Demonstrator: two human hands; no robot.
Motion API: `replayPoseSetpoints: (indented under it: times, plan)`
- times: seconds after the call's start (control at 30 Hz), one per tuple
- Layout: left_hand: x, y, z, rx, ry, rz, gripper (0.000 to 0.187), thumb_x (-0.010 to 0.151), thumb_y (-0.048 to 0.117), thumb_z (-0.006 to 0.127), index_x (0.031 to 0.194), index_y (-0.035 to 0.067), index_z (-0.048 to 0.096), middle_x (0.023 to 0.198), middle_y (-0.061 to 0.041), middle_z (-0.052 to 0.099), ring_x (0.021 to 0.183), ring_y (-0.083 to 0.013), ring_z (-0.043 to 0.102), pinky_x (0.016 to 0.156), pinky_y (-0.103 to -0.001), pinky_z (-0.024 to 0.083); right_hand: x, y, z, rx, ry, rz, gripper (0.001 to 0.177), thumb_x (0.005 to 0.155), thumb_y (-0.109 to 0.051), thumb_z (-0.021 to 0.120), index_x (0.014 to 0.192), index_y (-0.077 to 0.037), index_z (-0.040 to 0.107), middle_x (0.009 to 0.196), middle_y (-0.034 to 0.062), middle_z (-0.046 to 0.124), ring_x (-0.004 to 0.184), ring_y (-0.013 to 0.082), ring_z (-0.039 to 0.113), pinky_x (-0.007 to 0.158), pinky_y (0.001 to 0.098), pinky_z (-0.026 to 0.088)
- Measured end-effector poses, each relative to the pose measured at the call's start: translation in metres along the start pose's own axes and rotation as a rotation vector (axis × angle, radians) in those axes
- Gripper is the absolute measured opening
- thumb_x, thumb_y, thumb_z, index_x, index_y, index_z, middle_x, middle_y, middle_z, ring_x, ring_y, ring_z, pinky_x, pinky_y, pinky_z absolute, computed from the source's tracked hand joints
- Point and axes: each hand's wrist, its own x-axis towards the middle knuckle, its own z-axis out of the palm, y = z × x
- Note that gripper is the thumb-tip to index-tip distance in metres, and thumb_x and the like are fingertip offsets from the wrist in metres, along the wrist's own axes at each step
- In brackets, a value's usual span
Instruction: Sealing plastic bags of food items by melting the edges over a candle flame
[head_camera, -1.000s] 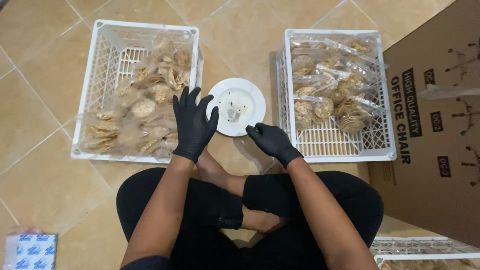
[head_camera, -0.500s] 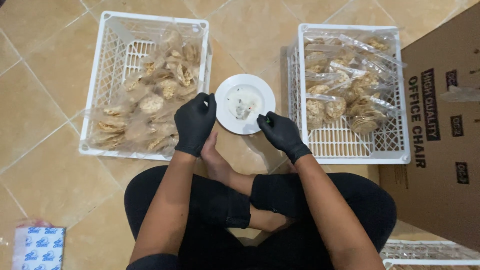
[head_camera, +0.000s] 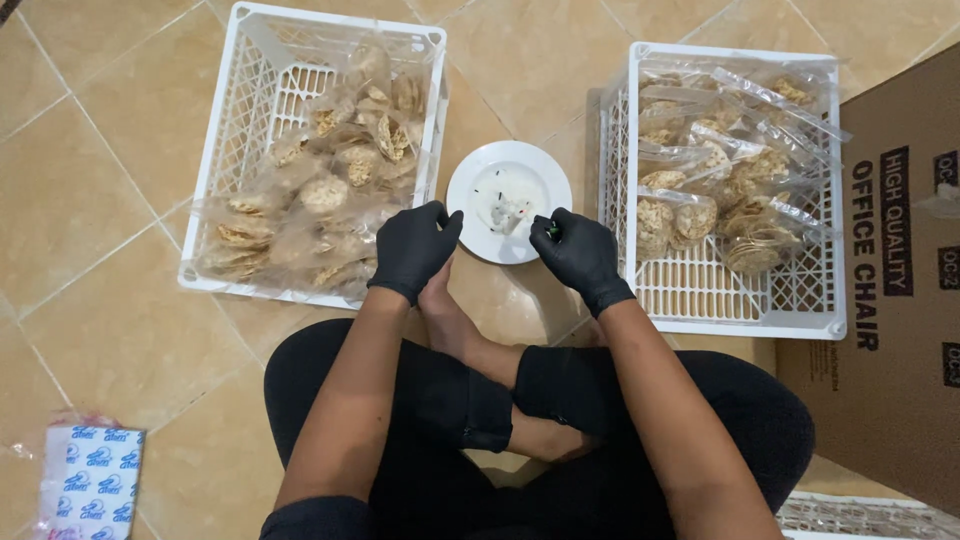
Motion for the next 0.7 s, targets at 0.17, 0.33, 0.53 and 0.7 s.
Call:
replayPoseSetpoints:
  times: [0.17,0.33,0.53,0.7]
  plan:
    - [-0.007,0.007,-0.006,-0.018,0.026,0.036,0.054,0.101,0.057,0.051,0.101,0.007,0.072,0.088,-0.022,0.076,0.101,-0.0426,0.073,0.09,-0.052,0.056,0.003,-0.002,0.005,-0.039,0.043,-0.04,0.042,0.098,-0.045,0.061,0.079,-0.007,0.06,0.067,0.0192,0.065,0.078,0.0436,0.071,0.073,0.0484,0.056]
    - [-0.007,0.009,-0.005,0.012,0.045,0.054,0.05,0.102,0.053,0.054,0.102,0.006,0.072,0.09,-0.024,0.076,0.101,-0.0429,0.073,0.089,-0.053,0.056,0.006,-0.002,0.006,-0.053,0.017,-0.014,0.044,0.1,-0.048,0.056,0.08,-0.009,0.06,0.071,0.0214,0.066,0.083,0.0463,0.07,0.077,0.0501,0.055]
    - [-0.003,0.003,-0.001,0.0,-0.005,0.016,0.052,0.101,0.058,0.05,0.105,0.011,0.071,0.091,-0.019,0.077,0.103,-0.0388,0.073,0.09,-0.051,0.056,0.006,0.003,0.013,-0.14,-0.029,0.008,0.043,0.096,-0.054,0.056,0.082,-0.013,0.06,0.074,0.0165,0.067,0.087,0.0413,0.072,0.079,0.0491,0.055]
    - [-0.004,0.005,-0.004,-0.001,-0.008,0.02,0.052,0.102,0.057,0.05,0.105,0.01,0.071,0.093,-0.021,0.077,0.105,-0.0403,0.072,0.092,-0.052,0.055,0.006,0.002,0.011,-0.118,-0.064,0.067,0.048,0.097,-0.056,0.053,0.084,-0.011,0.061,0.079,0.0193,0.069,0.093,0.0434,0.071,0.082,0.0509,0.055]
